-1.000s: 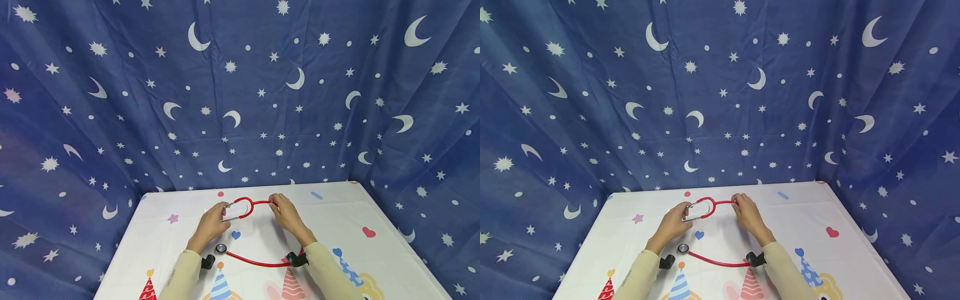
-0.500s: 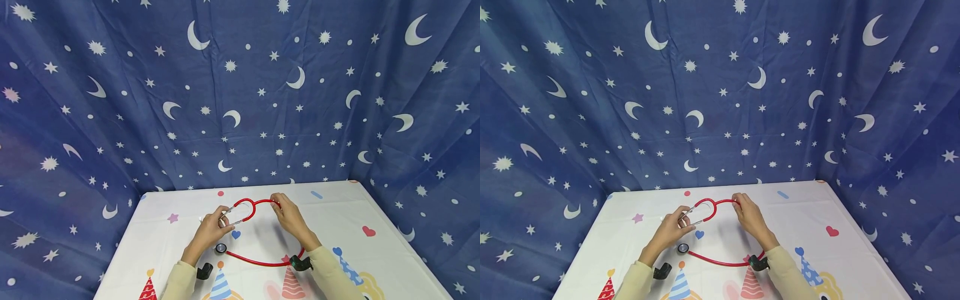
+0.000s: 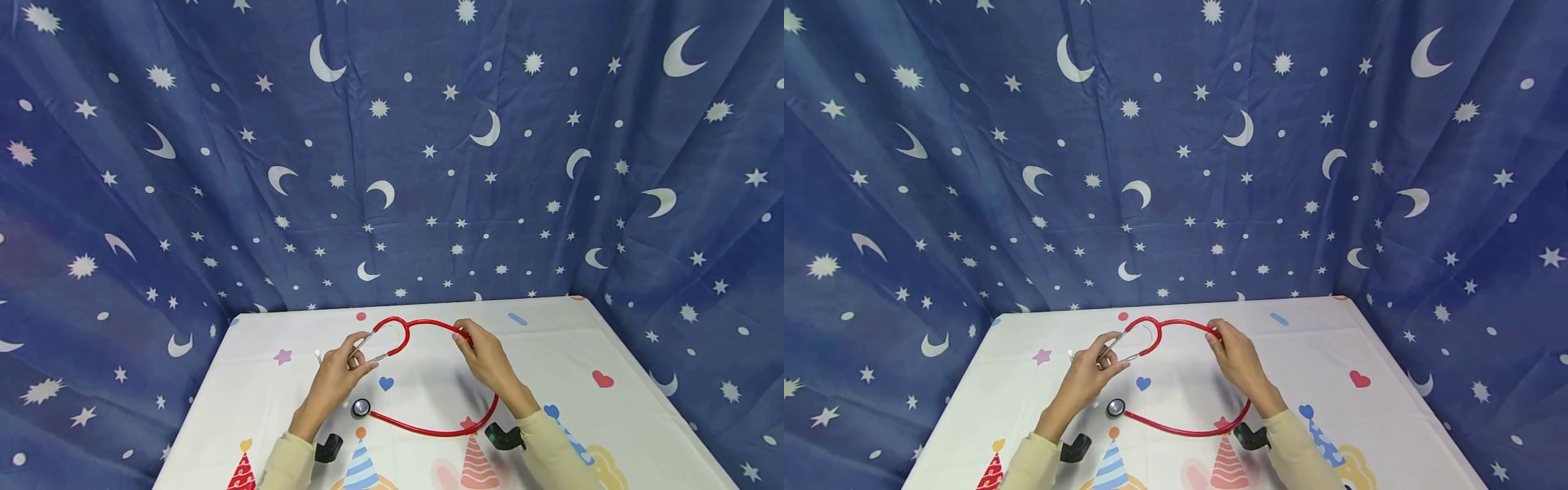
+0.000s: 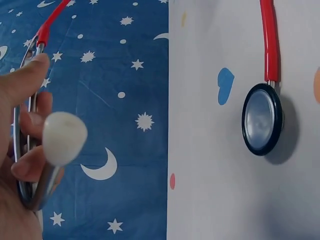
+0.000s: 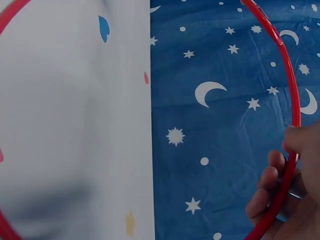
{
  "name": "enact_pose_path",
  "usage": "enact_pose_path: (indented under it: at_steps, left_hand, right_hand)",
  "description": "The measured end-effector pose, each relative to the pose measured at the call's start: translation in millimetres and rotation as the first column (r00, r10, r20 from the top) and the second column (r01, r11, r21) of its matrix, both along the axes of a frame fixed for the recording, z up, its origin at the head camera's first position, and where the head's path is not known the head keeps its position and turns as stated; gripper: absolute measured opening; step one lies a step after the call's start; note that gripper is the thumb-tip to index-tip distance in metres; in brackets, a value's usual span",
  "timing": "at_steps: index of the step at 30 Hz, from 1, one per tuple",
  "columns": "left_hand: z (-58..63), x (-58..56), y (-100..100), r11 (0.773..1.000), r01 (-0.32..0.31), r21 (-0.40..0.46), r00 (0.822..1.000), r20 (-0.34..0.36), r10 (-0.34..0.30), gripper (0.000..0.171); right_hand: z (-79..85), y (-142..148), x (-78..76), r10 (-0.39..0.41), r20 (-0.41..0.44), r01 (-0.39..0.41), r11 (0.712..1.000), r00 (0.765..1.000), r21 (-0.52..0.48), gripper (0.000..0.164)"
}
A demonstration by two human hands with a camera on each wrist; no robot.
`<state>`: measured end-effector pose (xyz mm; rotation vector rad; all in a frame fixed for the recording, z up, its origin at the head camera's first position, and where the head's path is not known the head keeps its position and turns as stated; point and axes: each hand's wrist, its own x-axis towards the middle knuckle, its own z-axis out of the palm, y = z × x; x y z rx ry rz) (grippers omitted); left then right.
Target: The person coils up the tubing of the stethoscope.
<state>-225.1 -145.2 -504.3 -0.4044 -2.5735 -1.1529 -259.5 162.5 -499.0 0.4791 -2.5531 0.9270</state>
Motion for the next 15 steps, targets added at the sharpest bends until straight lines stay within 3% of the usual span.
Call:
enact_pose_path:
  at_steps: [6,11,15]
  left_hand:
    - [1.2,2.5,-5,0.998,-0.001,-0.067,0.997,-0.08,-0.005,0.057]
    - [5.3,5.1,-6,0.993,0.016,-0.113,0.994,-0.107,-0.028,0.057]
    - [8.5,7.1,-5,0.99,0.04,-0.135,0.99,-0.128,-0.058,0.058]
  right_hand:
    - [6.0,6,6.0,0.013,-0.171,-0.02,0.999,0.985,-0.043,0.017]
    - [21.8,6,8.4,0.078,-0.342,-0.107,0.992,0.936,-0.066,0.019]
    - [33.2,5,8.8,0.136,-0.419,-0.177,0.982,0.898,-0.059,0.024]
